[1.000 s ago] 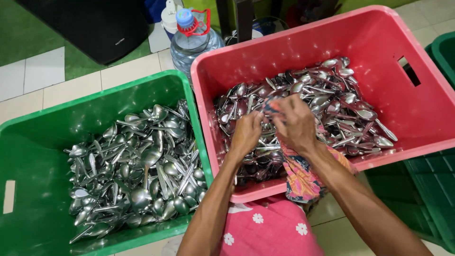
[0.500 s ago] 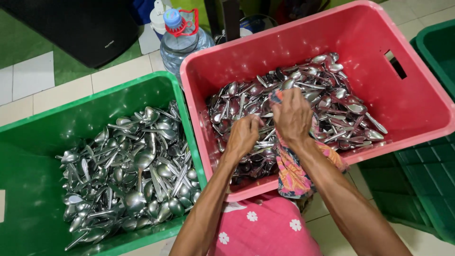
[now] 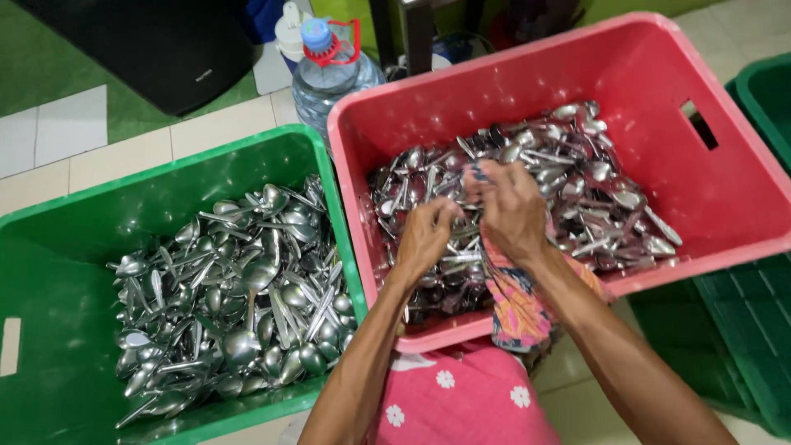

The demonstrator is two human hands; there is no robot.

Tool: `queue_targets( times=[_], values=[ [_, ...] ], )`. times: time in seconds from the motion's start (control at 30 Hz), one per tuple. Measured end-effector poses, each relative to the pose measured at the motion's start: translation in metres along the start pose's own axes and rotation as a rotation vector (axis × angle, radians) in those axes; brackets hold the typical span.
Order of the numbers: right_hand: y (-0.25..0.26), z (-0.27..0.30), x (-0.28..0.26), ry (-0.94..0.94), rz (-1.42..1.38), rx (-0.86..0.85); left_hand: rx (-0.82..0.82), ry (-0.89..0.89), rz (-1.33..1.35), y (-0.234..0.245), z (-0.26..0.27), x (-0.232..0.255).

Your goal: Clean and sort metal spoons by wiping them with a cloth and moving them from a red bin to a green bin.

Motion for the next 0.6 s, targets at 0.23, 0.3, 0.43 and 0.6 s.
queue_targets(
  times=[0.23, 0.3, 0.43, 0.6],
  values=[
    [-0.001, 0.008, 0.039, -0.357, -0.386, -0.04, -0.075, 0.046, -0.127, -0.01, -0.006, -0.018],
    [0.002, 0.006, 0.031, -0.235, -0.129, 0.048, -0.086, 0.079, -0.232, -0.015, -0.01, -0.038],
    [-0.02, 0.008, 0.011, 0.085, 0.122, -0.06, -0.163, 0.069, -0.26, -0.014, -0.002, -0.015],
    [-0.01, 0.015, 0.052, -0.309, -0.215, -0.033, -0.205, 0.034, -0.285, -0.009, 0.012, 0.02]
  ],
)
Point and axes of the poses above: each hand's wrist, its own z-axis away from the middle knuckle, its own y-axis out of the back of the hand, x = y × z, the point moved 4 cm from there along -z, towards the middle knuckle, and after that the axes turned 10 degrees about -x, right-handed, at the moved point
